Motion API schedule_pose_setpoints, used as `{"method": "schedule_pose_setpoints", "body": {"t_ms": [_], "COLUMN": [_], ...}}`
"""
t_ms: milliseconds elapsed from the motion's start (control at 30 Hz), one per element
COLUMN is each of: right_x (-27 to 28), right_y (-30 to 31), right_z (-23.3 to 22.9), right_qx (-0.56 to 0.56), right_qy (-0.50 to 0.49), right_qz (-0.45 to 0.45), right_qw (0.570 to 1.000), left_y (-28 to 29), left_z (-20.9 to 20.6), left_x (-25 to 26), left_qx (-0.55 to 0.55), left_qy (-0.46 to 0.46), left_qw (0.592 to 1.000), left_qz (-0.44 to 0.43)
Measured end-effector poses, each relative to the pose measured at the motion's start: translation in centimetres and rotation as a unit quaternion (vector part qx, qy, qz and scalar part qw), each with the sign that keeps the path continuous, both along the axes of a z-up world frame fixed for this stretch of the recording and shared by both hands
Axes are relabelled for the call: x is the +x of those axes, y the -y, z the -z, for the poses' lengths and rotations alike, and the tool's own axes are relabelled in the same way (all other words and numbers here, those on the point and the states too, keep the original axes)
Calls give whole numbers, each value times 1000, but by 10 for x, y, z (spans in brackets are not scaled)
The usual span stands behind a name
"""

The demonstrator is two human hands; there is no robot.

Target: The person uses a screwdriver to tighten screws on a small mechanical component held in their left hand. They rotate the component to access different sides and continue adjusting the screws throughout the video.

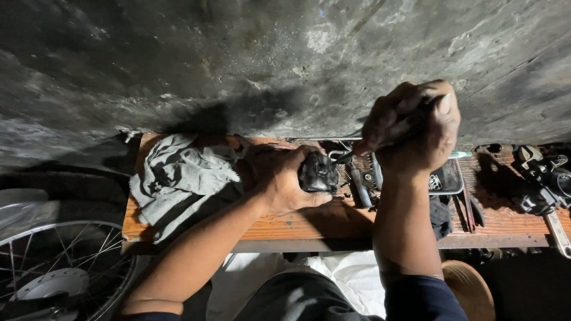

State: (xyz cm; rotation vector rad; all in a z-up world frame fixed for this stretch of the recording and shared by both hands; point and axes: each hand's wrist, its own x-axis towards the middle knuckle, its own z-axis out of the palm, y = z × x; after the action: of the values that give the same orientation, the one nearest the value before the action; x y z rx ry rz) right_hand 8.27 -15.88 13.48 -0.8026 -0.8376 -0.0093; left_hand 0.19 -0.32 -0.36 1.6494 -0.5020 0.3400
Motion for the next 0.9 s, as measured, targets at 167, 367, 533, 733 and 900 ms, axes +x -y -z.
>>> {"method": "schedule_pose_setpoints", "body": {"t_ms": [167, 367, 533, 733, 900], "right_x": [5, -1, 0, 6, -16], "right_y": [4, -22, -29, -27, -24], "right_z": [2, 15, 17, 25, 10], "right_qx": [-17, -26, 11, 40, -11], "right_qy": [60, 92, 87, 52, 6], "right_qz": [-123, 192, 205, 231, 198], "right_qw": [990, 977, 975, 971, 980], "left_y": [-1, 10, 7, 3, 7], "left_z": [0, 4, 2, -8, -1], "left_x": [1, 4, 7, 5, 6], "left_qx": [6, 52, 70, 70, 28], "left_qy": [-6, -70, -90, -85, -111], "left_qw": [1000, 992, 990, 990, 990], "left_qz": [-2, -86, -87, -87, -81]}}
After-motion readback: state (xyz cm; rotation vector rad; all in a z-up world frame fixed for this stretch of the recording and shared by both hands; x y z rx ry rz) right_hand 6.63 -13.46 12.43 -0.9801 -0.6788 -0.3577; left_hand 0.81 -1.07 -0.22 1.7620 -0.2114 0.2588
